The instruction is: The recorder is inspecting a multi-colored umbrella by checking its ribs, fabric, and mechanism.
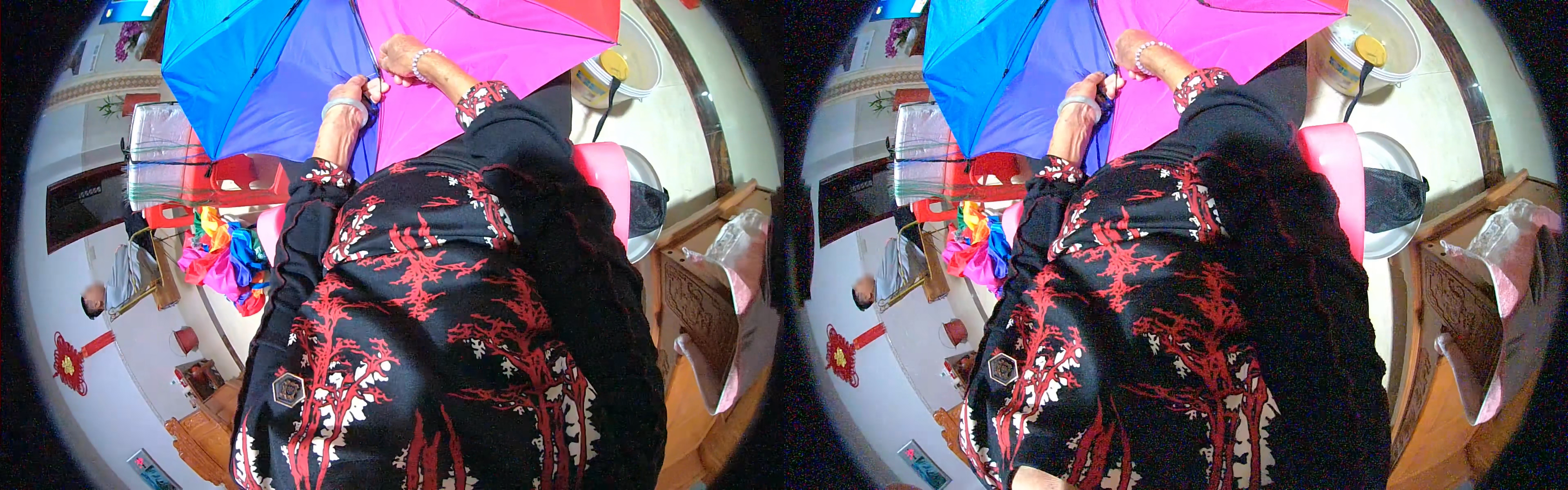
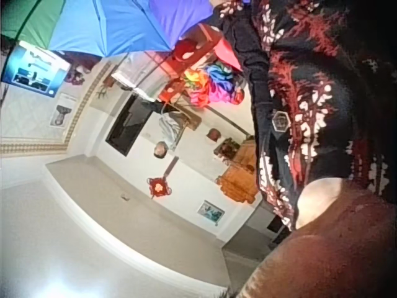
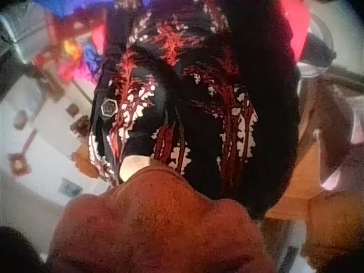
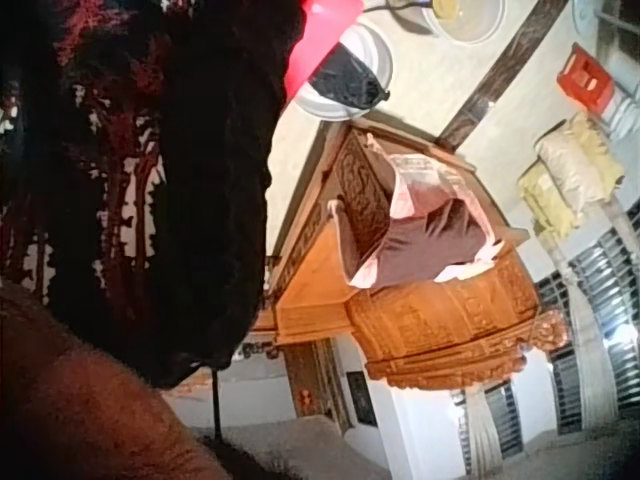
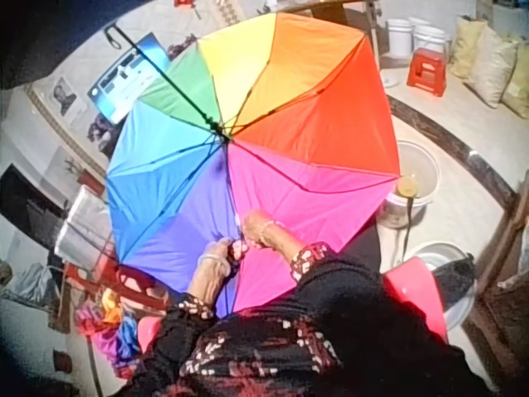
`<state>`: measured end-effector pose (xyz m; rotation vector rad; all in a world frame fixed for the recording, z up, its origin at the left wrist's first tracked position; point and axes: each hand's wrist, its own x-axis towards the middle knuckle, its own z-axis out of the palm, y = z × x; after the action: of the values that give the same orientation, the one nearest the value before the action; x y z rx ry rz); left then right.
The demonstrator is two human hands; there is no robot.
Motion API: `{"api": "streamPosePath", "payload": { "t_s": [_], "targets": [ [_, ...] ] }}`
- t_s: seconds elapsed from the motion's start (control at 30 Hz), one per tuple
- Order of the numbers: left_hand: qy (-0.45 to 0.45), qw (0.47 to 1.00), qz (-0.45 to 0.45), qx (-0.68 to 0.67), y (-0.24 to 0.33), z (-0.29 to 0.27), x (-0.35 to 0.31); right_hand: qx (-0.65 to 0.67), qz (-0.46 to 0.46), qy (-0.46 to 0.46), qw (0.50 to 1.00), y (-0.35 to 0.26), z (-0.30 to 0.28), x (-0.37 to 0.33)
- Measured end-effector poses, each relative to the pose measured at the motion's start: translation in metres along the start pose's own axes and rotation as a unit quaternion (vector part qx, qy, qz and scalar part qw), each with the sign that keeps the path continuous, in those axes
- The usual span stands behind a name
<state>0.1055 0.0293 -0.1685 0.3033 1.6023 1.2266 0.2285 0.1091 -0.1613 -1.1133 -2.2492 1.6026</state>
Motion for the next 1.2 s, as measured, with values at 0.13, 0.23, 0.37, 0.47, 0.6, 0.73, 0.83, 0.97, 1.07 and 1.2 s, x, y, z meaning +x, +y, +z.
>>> {"api": "streamPosePath", "payload": {
  "t_s": [0.13,0.23,0.37,0.47,0.6,0.73,0.83,0.97,1.07,1.2],
  "targets": [
    [0.012,1.0,-0.009,-0.005,0.0,0.006,-0.001,0.003,0.003,0.001,1.0,0.002,-0.004,-0.002],
    [-0.004,1.0,-0.016,-0.016,-0.001,-0.005,0.008,-0.004,-0.002,-0.004,1.0,-0.003,-0.002,-0.003],
    [-0.001,1.0,-0.012,-0.018,-0.003,-0.004,0.008,-0.023,-0.018,-0.006,1.0,-0.004,-0.002,-0.003],
    [0.003,1.0,-0.007,-0.009,-0.001,-0.002,0.003,-0.051,-0.035,0.0,0.998,-0.005,-0.003,-0.004],
    [-0.005,1.0,-0.002,0.015,0.002,-0.001,-0.005,-0.024,-0.018,0.005,1.0,-0.005,-0.002,-0.004],
    [-0.01,0.999,0.002,0.035,0.005,0.008,-0.014,0.005,0.004,0.005,1.0,0.003,0.0,0.004],
    [0.005,0.999,0.004,0.042,0.005,0.009,-0.014,-0.011,-0.014,0.007,1.0,0.006,0.0,0.007],
    [-0.041,0.999,-0.002,0.034,0.002,-0.006,0.001,-0.003,-0.012,-0.013,1.0,-0.004,0.0,0.001],
    [-0.006,1.0,-0.006,0.005,0.0,-0.002,0.003,0.016,-0.01,-0.01,1.0,0.003,0.001,0.005],
    [0.074,0.997,-0.004,-0.009,0.001,0.005,-0.005,0.01,-0.033,-0.015,0.999,0.002,0.0,0.003]
  ]
}}
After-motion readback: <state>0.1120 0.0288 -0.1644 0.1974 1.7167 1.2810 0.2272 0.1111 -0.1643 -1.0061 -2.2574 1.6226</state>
